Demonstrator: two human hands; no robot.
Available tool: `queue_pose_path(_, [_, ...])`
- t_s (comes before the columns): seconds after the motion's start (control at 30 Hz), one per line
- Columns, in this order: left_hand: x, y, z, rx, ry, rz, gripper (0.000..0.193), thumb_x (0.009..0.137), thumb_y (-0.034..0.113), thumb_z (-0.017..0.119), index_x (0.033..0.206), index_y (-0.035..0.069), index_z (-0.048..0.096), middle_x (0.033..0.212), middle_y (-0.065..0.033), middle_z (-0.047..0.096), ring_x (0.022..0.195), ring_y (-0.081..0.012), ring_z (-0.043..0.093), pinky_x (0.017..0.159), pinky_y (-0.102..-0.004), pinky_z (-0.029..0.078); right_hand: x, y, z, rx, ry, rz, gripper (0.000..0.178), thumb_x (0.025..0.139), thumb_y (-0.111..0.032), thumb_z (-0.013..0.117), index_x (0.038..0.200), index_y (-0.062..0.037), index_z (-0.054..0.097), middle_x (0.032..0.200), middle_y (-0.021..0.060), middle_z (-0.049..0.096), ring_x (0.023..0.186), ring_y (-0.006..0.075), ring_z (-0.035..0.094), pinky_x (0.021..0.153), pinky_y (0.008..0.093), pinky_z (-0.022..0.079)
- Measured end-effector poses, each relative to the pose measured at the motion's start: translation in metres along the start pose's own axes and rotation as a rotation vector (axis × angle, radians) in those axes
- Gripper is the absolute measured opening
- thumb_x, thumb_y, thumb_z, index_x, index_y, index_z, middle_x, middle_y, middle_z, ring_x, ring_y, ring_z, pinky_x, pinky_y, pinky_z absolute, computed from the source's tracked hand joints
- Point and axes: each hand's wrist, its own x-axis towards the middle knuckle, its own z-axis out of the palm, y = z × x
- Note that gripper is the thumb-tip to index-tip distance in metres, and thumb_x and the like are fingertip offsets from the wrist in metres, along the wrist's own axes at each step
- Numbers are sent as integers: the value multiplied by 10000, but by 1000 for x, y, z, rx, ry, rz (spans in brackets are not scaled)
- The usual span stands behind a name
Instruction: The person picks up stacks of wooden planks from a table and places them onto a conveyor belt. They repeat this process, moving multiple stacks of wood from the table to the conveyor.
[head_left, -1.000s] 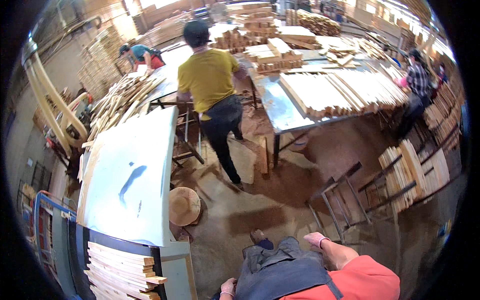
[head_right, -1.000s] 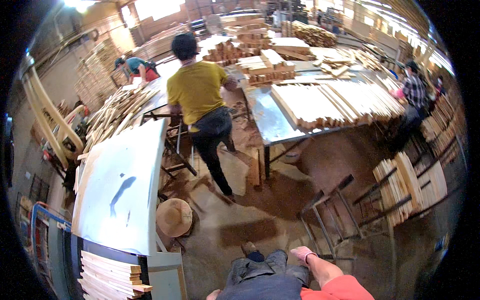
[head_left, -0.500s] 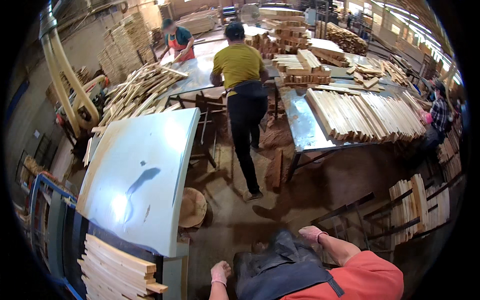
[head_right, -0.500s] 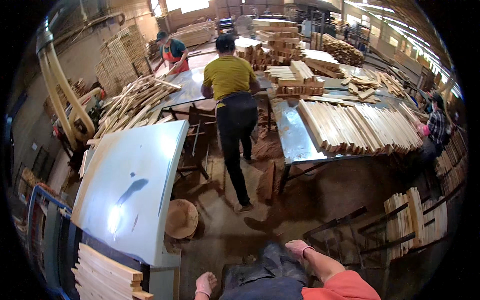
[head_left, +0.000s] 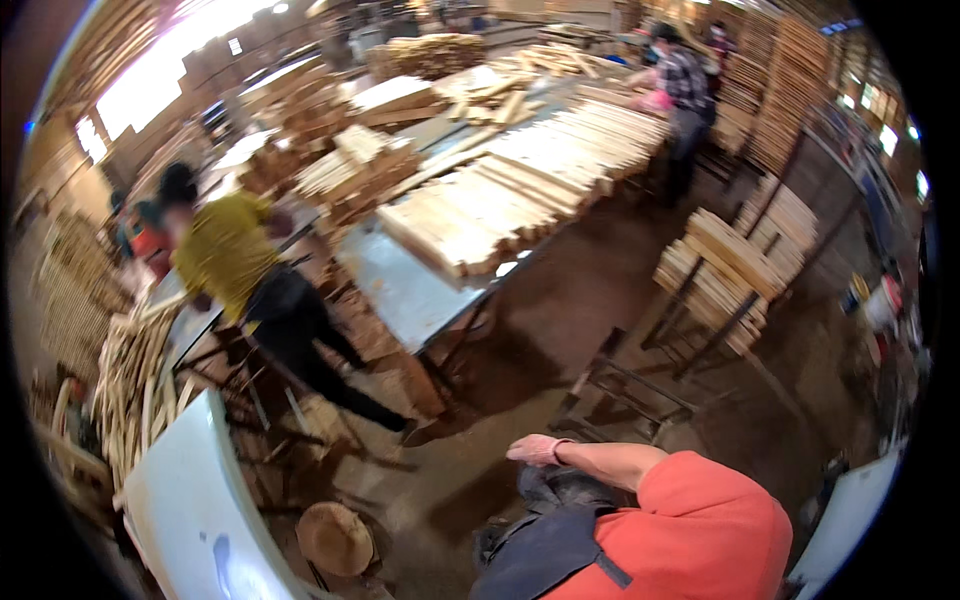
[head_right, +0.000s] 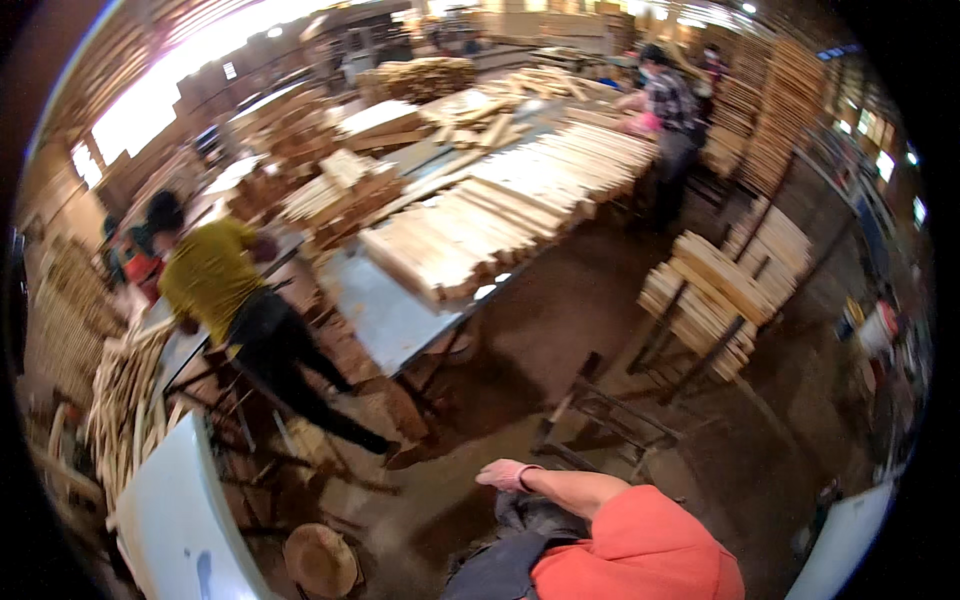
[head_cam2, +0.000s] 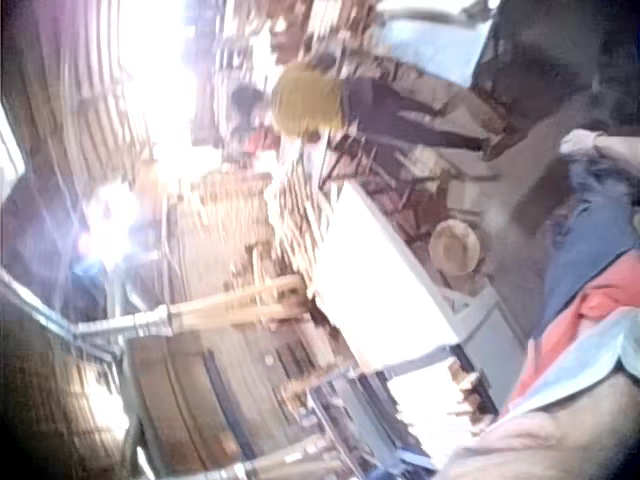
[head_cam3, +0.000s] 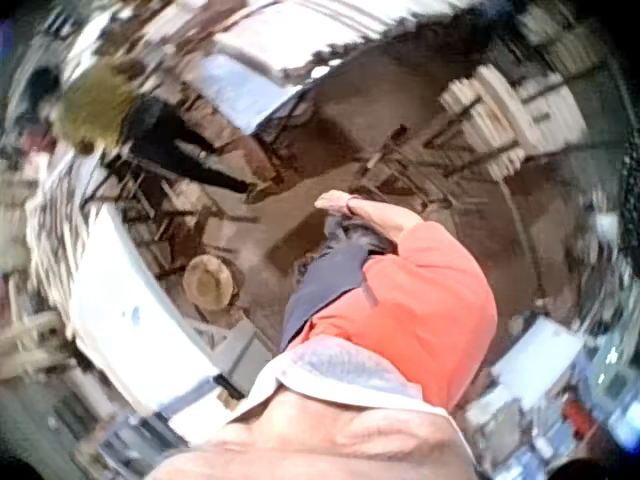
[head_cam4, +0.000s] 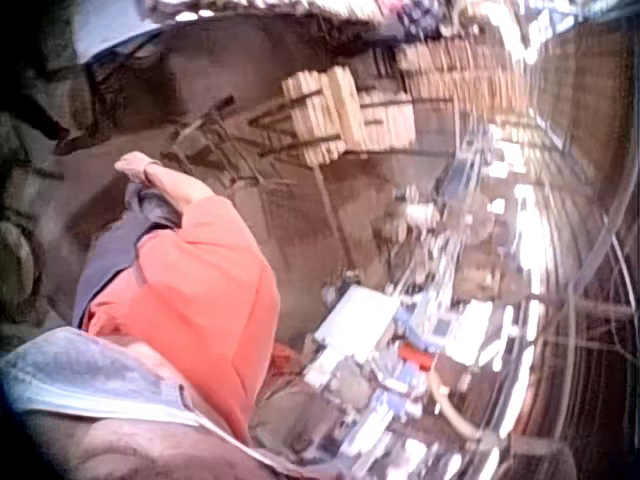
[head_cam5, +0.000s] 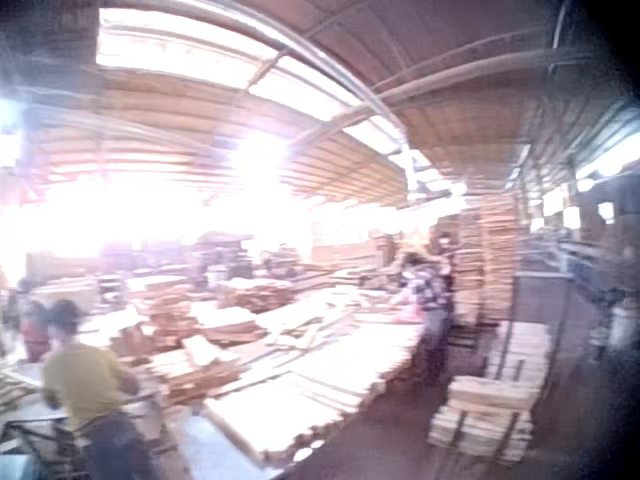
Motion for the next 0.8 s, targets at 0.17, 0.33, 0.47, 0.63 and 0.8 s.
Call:
queue_pose_path(0.17, [22,79,58,58,-64,51,215,1014,236,638,972,65,761,894,-29,683,835,-155,614,792,-302,520,5,64,23,800,198,267,345,1002,-333,637,1275,-124,663,884,71,632,761,230,648,609,391,527])
queue_pose_path(0.33, [17,143,84,-90,-57,128,200,1007,227,643,956,70,756,881,-28,673,830,-154,612,788,-302,518,19,76,19,1022,176,374,493,1037,-447,620,1416,-134,649,912,30,655,676,155,582,581,344,495])
queue_pose_path(0.47, [26,170,95,121,-79,118,249,1030,301,642,926,90,723,850,-18,633,778,-157,560,737,-298,474,25,83,17,1139,265,395,470,1058,-424,617,1418,-122,643,943,21,664,693,146,606,579,335,494])
queue_pose_path(0.63, [41,168,72,195,13,18,282,1040,344,637,928,96,713,848,-19,625,767,-163,549,726,-305,464,43,39,-80,1380,42,692,350,1120,-296,534,1411,-124,625,951,16,674,738,156,639,583,364,502])
queue_pose_path(0.8, [82,210,95,163,-6,-12,300,1043,366,633,941,95,713,858,-24,630,775,-168,556,732,-315,470,49,69,-109,1186,74,741,229,1069,-300,588,1219,-145,665,890,6,602,722,146,595,594,326,500])
